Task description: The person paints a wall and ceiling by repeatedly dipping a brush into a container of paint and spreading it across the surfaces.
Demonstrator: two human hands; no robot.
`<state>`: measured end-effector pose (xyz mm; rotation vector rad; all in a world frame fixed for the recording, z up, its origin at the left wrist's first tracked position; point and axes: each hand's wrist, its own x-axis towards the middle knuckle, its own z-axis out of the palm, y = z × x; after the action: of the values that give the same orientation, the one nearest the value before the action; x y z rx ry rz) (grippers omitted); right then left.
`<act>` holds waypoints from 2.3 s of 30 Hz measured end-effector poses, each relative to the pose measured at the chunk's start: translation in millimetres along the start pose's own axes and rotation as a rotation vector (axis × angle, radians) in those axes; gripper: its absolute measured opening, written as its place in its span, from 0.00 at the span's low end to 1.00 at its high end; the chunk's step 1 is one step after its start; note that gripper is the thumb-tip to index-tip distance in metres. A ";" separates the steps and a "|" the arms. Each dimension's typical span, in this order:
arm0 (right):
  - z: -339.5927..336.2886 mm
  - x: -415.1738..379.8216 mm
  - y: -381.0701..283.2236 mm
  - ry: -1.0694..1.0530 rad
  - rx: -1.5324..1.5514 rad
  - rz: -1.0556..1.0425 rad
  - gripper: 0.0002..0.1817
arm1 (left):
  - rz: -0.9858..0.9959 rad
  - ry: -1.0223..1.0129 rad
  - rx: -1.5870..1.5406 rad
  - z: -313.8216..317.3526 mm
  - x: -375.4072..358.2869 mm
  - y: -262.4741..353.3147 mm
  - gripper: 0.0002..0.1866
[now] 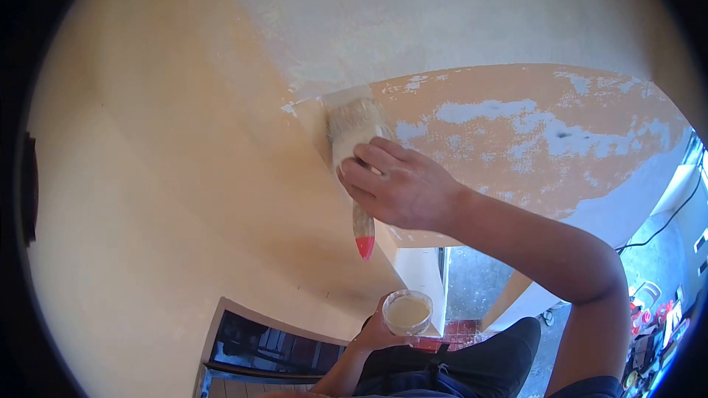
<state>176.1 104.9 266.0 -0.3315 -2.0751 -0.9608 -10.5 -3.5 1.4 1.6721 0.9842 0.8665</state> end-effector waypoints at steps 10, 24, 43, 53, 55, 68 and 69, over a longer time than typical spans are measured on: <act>3.4 13.9 13.2 0.121 -0.084 0.015 0.11 | -0.013 -0.019 -0.104 -2.1 -2.7 -1.8 0.52; -13.2 5.8 14.3 0.086 -0.099 -0.026 0.18 | -0.039 -0.054 -0.047 4.8 -5.7 0.9 0.53; 9.9 -32.5 -81.4 1.230 1.411 1.608 0.13 | -0.098 -0.082 0.009 5.4 -10.2 19.6 0.56; 9.8 19.6 -42.8 1.180 1.825 1.521 0.19 | -0.112 -0.075 0.010 8.3 -19.7 18.3 0.57; 19.4 22.4 -34.8 1.189 1.836 1.477 0.20 | -0.127 -0.079 0.000 8.7 -22.1 17.0 0.57; 14.1 5.5 -39.3 1.120 1.716 1.560 0.18 | -0.064 -0.113 0.038 9.6 -14.5 18.2 0.56; 13.4 9.2 -35.5 1.128 1.715 1.567 0.18 | -0.065 -0.121 0.048 10.6 -14.6 18.4 0.56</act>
<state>144.1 89.8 249.4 -0.2133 -0.4864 1.3047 -3.4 -24.3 14.8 1.7030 0.9773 0.6949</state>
